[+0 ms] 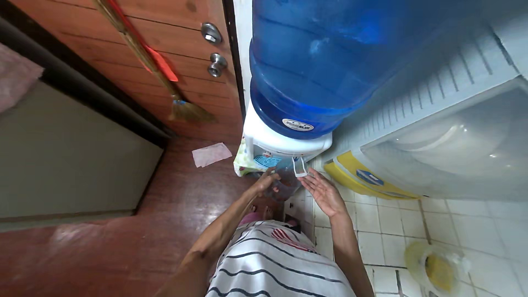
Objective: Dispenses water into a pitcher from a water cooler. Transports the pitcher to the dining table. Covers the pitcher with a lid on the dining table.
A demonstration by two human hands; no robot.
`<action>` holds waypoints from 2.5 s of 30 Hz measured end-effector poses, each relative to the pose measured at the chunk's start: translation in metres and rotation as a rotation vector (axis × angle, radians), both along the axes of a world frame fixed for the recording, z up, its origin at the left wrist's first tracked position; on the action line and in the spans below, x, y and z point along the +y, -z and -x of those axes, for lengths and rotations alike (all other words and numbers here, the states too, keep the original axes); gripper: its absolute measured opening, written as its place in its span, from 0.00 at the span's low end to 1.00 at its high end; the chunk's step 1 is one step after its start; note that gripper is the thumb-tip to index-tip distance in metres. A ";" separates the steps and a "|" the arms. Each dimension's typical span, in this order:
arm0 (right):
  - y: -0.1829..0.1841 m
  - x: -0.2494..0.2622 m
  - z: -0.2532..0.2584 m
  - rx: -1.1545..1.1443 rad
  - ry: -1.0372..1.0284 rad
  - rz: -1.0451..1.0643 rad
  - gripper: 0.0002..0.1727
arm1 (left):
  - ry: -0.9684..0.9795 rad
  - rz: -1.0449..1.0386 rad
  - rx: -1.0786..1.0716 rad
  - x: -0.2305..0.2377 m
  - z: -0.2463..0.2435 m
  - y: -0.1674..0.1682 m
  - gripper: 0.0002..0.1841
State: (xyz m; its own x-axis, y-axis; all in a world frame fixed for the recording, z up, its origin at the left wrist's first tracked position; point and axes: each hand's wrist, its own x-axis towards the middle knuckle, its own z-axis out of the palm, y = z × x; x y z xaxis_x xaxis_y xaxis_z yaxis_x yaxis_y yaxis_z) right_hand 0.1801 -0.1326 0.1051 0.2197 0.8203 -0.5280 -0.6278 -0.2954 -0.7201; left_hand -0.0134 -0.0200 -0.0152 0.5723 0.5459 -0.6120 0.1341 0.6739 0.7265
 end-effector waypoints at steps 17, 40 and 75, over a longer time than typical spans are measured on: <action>-0.001 0.000 0.002 -0.014 0.018 0.004 0.22 | 0.002 -0.006 0.040 0.000 -0.002 -0.002 0.31; -0.002 -0.002 0.006 -0.048 -0.007 0.010 0.23 | 0.009 0.010 0.017 -0.001 -0.003 -0.010 0.33; 0.008 -0.003 0.005 0.023 0.039 0.001 0.22 | 0.011 -0.054 0.006 -0.003 -0.004 -0.014 0.32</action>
